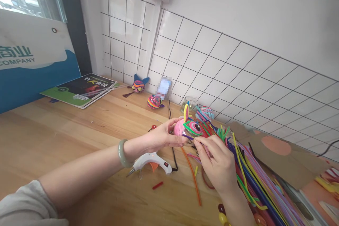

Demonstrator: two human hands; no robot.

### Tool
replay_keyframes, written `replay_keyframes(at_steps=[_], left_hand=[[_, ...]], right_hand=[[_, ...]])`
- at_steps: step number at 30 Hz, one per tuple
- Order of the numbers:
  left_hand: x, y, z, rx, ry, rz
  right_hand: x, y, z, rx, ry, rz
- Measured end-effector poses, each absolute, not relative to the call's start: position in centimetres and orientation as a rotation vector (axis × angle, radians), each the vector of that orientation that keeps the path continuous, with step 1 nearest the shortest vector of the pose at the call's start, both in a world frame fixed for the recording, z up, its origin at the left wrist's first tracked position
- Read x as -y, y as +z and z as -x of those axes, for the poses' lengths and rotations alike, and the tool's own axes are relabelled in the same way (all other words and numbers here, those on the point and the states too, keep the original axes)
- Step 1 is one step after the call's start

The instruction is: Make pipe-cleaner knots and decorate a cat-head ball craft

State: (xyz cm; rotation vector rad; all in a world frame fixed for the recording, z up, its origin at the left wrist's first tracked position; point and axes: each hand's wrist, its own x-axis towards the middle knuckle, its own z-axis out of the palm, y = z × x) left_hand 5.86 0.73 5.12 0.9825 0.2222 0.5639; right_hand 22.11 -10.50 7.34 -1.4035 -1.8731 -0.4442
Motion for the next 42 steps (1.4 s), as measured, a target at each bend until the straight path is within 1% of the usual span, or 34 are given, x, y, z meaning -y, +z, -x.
replay_keyframes(at_steps=[15,25,33,42], left_hand=[[-0.8,4.8,-6.1,-0.243,0.595,-1.024],[-0.9,5.1,-5.8,-0.176,0.572,-0.934],[-1.0,5.2,-5.7,-0.153,0.559,-0.978],[-1.3,5.2,-5.6,-0.109,0.559,-1.041]], right_hand=[[10.5,7.4,-21.3,1.858,-0.482,1.414],[10.3,6.9,-20.0,1.770,-0.620,1.285],[10.5,6.6,-20.0,1.768,-0.675,1.298],[10.7,7.3,-20.1,1.728,-0.732,1.290]])
